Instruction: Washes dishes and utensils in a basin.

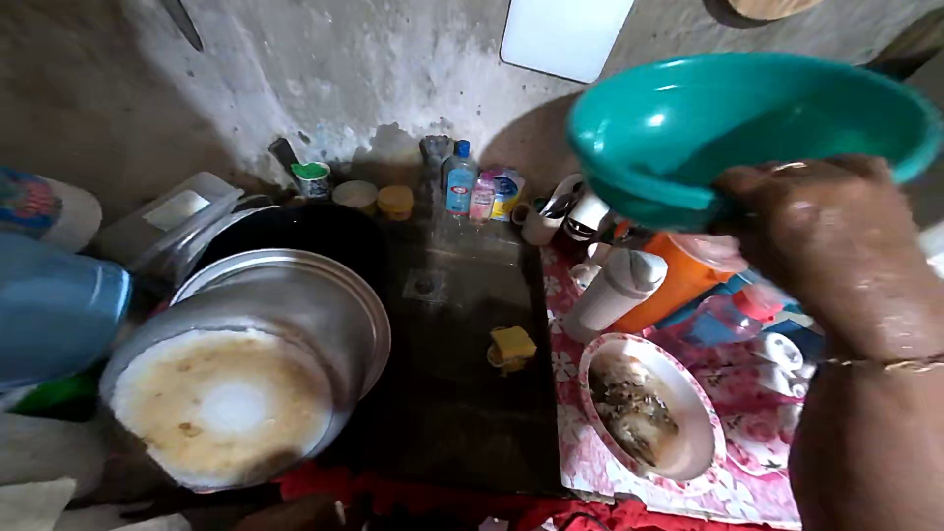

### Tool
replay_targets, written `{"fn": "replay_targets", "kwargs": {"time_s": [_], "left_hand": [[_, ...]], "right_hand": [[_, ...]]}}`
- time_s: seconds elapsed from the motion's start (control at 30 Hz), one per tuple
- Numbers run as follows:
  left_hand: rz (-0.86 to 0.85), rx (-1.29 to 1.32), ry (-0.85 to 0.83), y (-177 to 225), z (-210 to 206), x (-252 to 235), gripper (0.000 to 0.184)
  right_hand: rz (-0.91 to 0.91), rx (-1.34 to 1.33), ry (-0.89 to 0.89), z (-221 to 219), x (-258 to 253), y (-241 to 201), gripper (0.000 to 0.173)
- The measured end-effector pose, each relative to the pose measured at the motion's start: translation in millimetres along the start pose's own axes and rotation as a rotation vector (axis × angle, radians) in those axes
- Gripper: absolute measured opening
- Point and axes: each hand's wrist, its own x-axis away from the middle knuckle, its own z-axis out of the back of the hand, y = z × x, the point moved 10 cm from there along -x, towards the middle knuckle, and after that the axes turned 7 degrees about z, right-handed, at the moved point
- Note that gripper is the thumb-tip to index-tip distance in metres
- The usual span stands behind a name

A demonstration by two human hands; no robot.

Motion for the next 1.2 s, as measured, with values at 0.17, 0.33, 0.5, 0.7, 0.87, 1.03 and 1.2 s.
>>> {"fn": "replay_targets", "kwargs": {"time_s": [0.17, 0.33, 0.5, 0.7, 0.87, 1.03, 1.2], "left_hand": [[-0.249, 0.230, -0.067, 76.4, -22.8, -58.6, 0.034], [0.179, 0.892, -0.042, 65.2, -63.5, -148.9, 0.052], [0.521, 1.308, 0.187, 15.4, -97.5, -199.1, 0.066], [0.536, 1.255, 0.396, -18.1, -94.8, -243.4, 0.076], [0.523, 1.171, 0.540, -28.5, -75.1, -268.9, 0.083], [0.341, 0.944, 0.718, -56.3, -81.5, -295.0, 0.088], [0.427, 0.977, 0.602, -36.3, -67.3, -284.2, 0.084]], "right_hand": [[0.226, -0.204, -0.278, -98.8, -34.7, -106.7, 0.019], [0.216, -0.410, -0.657, -252.2, -22.6, -191.0, 0.031], [0.112, -0.543, -0.554, -314.9, 4.0, -222.5, 0.041], [-0.234, -0.521, -0.899, -288.8, 29.4, -175.4, 0.055], [-0.259, -0.606, -0.968, -360.2, 92.8, -192.5, 0.053], [-0.348, -0.655, -0.818, -359.3, 95.3, -179.4, 0.049], [-0.496, -0.783, -0.611, -297.6, 55.5, -152.4, 0.041]]}}
